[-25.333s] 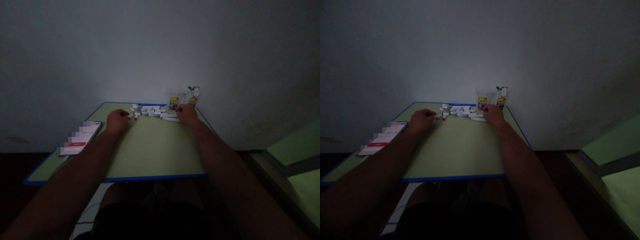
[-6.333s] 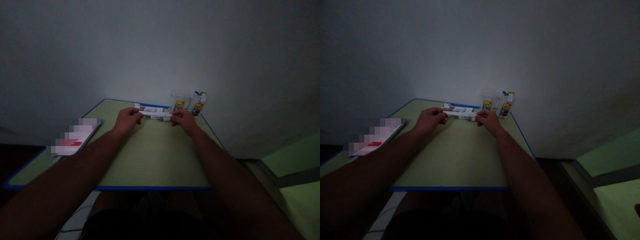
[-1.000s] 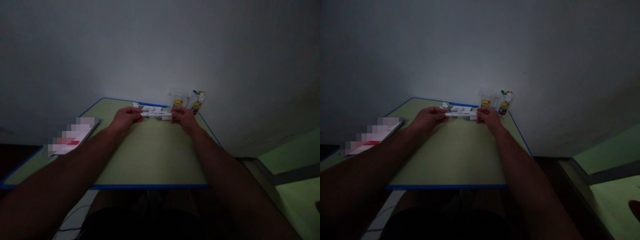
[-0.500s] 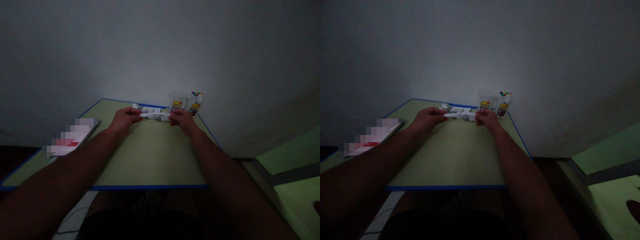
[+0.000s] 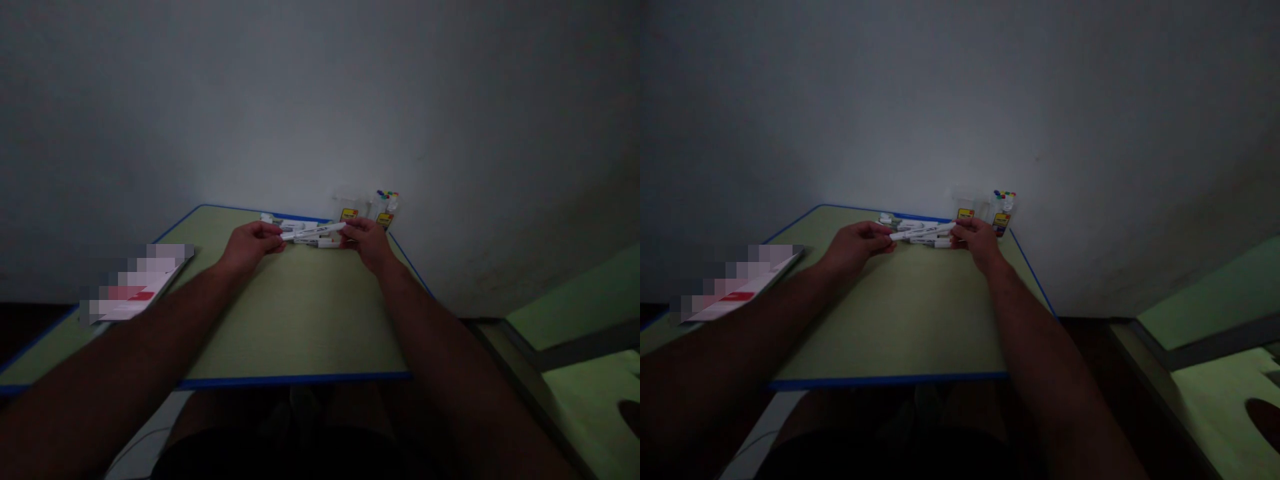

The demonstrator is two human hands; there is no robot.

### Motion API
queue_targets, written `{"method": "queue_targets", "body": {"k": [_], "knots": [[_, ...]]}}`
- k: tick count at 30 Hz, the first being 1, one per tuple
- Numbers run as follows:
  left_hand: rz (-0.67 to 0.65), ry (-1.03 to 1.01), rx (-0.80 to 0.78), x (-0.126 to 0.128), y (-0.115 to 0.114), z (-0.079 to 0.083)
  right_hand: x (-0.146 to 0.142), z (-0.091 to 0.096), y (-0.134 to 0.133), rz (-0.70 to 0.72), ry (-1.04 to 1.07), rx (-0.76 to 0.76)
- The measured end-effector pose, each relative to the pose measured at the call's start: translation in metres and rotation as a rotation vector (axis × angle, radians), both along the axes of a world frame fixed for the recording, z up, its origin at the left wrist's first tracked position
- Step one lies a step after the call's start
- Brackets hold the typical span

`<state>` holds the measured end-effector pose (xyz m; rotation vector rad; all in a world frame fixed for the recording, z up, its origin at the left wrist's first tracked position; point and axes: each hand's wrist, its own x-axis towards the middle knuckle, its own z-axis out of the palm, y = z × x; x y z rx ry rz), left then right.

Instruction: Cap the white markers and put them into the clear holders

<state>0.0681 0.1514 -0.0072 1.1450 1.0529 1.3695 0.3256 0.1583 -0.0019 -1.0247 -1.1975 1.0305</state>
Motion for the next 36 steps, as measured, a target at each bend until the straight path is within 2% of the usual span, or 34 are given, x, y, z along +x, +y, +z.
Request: {"method": "queue_targets", "body": {"k": [6, 8, 10, 13, 15, 18, 23, 28, 32, 36], "knots": [[-0.03, 0.088, 0.053, -0.003, 0.001, -0.001, 0.001, 0.007, -0.003, -0.022, 0.032, 0.054], [-0.013, 0.219, 0.09, -0.007, 0.003, -0.003, 0.004, 0.011, -0.004, -0.053, 0.045, 0.065], [0.027, 0.432, 0.175, -0.01, 0.005, -0.005, 0.01, 0.016, -0.004, -0.102, 0.072, 0.085], [-0.006, 0.696, 0.326, -0.011, 0.006, -0.008, 0.021, 0.026, -0.003, -0.211, 0.137, 0.138], [-0.062, 0.768, 0.375, -0.01, 0.006, -0.012, 0.031, 0.035, -0.002, -0.306, 0.178, 0.187], [-0.132, 0.828, 0.389, -0.009, 0.007, -0.016, 0.048, 0.05, 0.001, -0.457, 0.246, 0.27], [-0.262, 1.141, 0.406, -0.009, 0.011, -0.017, 0.084, 0.077, 0.0, -0.71, 0.287, 0.361], [-0.287, 1.23, 0.438, -0.008, 0.012, -0.016, 0.118, 0.099, 0.001, -0.907, 0.198, 0.405], [-0.282, 1.25, 0.436, -0.008, 0.011, -0.017, 0.133, 0.11, 0.008, -0.969, 0.048, 0.424], [-0.274, 1.267, 0.43, -0.007, 0.01, -0.016, 0.137, 0.115, 0.019, -0.987, -0.135, 0.445]]}}
